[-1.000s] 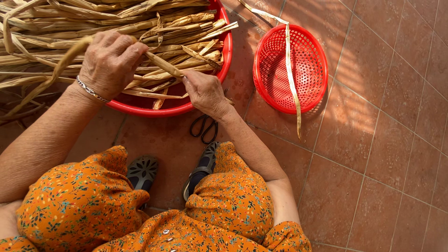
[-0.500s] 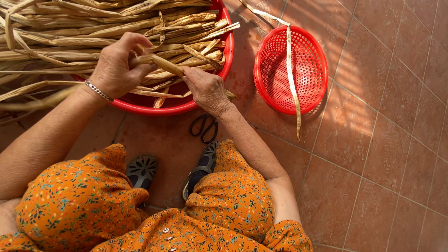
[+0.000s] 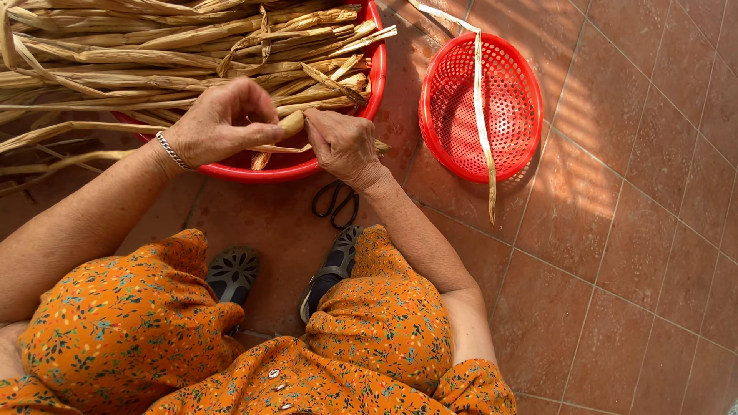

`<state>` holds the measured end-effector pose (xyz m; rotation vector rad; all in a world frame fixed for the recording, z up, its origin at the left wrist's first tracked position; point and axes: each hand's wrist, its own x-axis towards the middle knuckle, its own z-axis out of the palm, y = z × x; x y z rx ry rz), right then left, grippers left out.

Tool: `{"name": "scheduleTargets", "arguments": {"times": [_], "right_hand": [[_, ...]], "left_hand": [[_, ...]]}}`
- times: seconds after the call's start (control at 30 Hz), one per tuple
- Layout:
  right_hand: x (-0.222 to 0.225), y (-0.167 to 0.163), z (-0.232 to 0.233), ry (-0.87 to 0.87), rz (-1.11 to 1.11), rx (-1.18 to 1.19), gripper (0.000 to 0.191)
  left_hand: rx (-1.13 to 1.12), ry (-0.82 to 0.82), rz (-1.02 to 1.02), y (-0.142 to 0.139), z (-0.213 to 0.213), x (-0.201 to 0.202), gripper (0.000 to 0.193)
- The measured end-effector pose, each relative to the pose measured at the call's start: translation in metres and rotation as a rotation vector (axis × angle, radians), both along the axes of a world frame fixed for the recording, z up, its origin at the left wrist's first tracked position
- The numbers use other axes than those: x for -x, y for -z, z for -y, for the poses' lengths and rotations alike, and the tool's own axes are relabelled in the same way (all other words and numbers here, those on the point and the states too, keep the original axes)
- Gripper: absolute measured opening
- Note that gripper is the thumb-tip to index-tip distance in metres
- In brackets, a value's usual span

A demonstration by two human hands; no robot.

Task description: The person sits on a tiled floor with a large red basin of dried leaf stalks. They strip and peel the dried leaf blades off the central stalks by hand, tear the strips free, and place the usable strips into a smaller red basket, occasionally using scissors lying on the floor.

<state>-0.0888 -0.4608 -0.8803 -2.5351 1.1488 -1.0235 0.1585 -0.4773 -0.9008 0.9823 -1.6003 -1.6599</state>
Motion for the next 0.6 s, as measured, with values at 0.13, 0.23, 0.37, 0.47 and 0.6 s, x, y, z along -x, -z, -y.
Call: {"name": "scheduleTargets", "arguments": {"times": [0.13,0.23,0.37,0.47,0.6], "right_hand": [[-0.002,-0.005,-0.001,0.001,-0.06,-0.019,0.014],[-0.003,-0.006,0.001,-0.023,-0.051,0.043,0.02],[-0.005,-0.004,0.003,-0.007,-0.019,0.016,0.013],[-0.007,-0.006,0.001,-0.009,-0.038,-0.024,0.008],[-0.011,-0.012,0.001,-0.018,-0.039,-0.044,0.006]], "left_hand": [[0.329,0.113,0.057,-0.007,-0.012,0.011,0.058],[0.627,0.02,0.224,-0.01,-0.02,0.019,0.051],[0.691,-0.058,0.296,-0.011,-0.024,0.023,0.041],[0.628,-0.078,0.249,-0.012,-0.023,0.022,0.04],[0.569,-0.118,0.203,-0.013,-0.023,0.023,0.031]]}}
